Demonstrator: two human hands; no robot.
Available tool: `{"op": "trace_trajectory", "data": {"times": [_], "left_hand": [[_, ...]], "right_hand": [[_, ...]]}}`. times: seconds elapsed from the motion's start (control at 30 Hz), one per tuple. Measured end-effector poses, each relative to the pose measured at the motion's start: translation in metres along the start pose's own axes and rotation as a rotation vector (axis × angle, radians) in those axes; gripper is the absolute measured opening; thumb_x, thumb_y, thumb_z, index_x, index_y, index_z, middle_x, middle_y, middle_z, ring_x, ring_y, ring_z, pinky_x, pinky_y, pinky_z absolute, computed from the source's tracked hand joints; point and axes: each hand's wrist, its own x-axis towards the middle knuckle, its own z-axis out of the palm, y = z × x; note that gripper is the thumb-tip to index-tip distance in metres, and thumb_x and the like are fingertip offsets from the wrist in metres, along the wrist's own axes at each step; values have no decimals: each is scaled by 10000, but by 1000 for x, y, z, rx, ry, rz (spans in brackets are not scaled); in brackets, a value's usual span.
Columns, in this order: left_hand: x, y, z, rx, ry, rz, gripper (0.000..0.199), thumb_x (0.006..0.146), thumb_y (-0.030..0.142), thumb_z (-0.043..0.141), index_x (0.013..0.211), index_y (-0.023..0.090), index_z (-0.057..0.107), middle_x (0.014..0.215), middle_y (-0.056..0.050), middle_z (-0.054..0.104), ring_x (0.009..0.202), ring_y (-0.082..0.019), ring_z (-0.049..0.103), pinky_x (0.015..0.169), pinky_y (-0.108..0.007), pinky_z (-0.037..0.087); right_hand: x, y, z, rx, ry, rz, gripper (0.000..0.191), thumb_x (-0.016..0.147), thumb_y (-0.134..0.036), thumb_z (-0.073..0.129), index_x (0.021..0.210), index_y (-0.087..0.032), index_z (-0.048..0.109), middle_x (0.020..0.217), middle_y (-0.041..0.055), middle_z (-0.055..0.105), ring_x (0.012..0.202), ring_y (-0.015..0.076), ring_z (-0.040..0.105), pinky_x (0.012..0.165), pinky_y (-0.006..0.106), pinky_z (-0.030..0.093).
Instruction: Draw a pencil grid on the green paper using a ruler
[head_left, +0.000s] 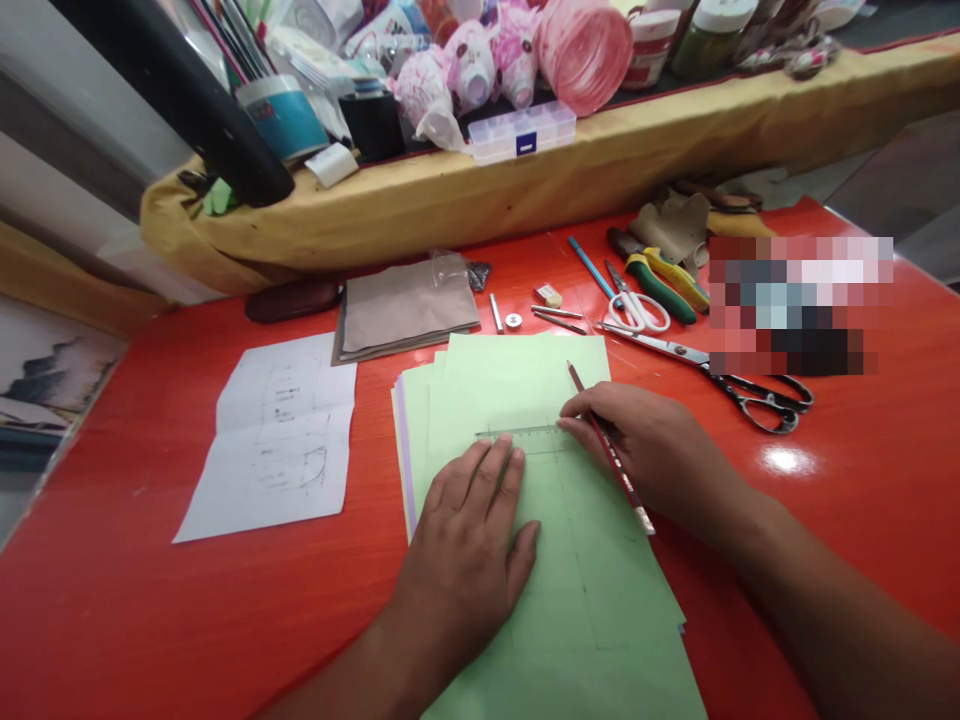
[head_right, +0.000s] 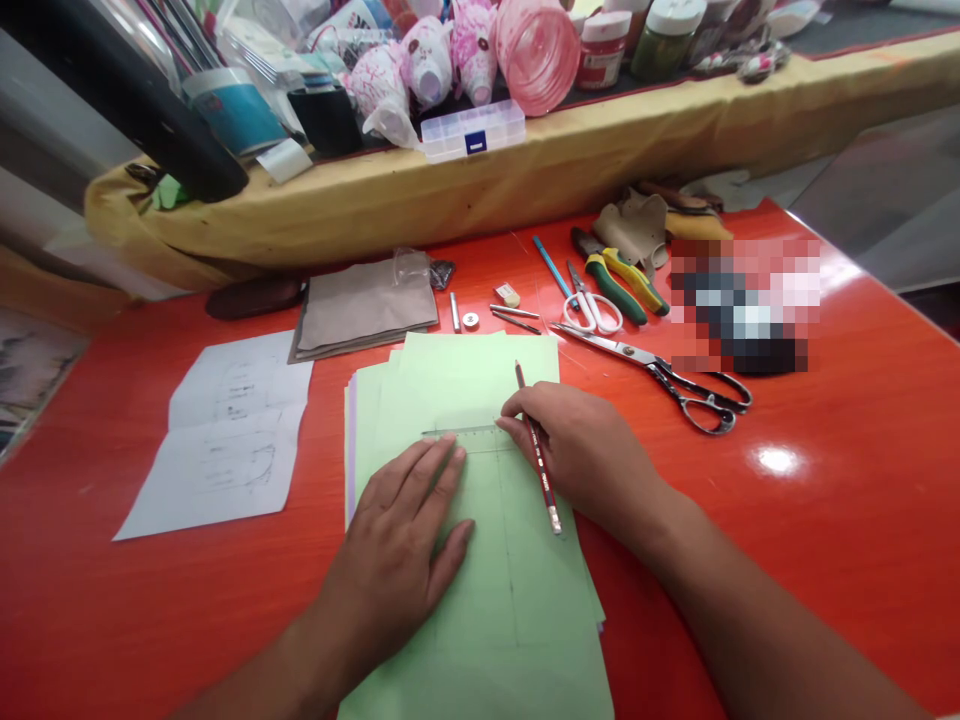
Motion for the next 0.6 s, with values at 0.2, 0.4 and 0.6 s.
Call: {"op": "trace_trajectory", "data": {"times": [0.2, 0.4, 0.6], "left_hand": [[1, 0, 0, 0, 4, 2, 497, 1130, 329, 435, 1551, 81, 528, 1610, -135, 555, 1472, -322, 481, 1189, -499, 417], [1, 0, 1, -2, -4, 0, 500, 1131, 332, 429, 1551, 81, 529, 1615, -135, 551, 1475, -323, 477, 1193, -505, 415], [1, 0, 1, -7, 2, 1, 502, 1128, 333, 436, 1551, 77, 530, 1615, -140, 550, 1474, -326, 480, 1194, -505, 416]], "right_hand": [[0, 0, 0, 1, -7, -1, 194, 1089, -315, 584, 983, -218, 714, 911, 53, 769, 826, 227, 700, 735, 350, 515], [1, -1, -1, -3, -9, 0, 200, 1089, -322, 583, 984, -214, 713, 911, 59, 765, 826, 232, 697, 738, 357, 515], [1, 0, 0, -2, -15, 12, 197, 1089, -321, 586, 987, -215, 716, 919, 53, 766, 833, 228, 695, 743, 357, 511]]}}
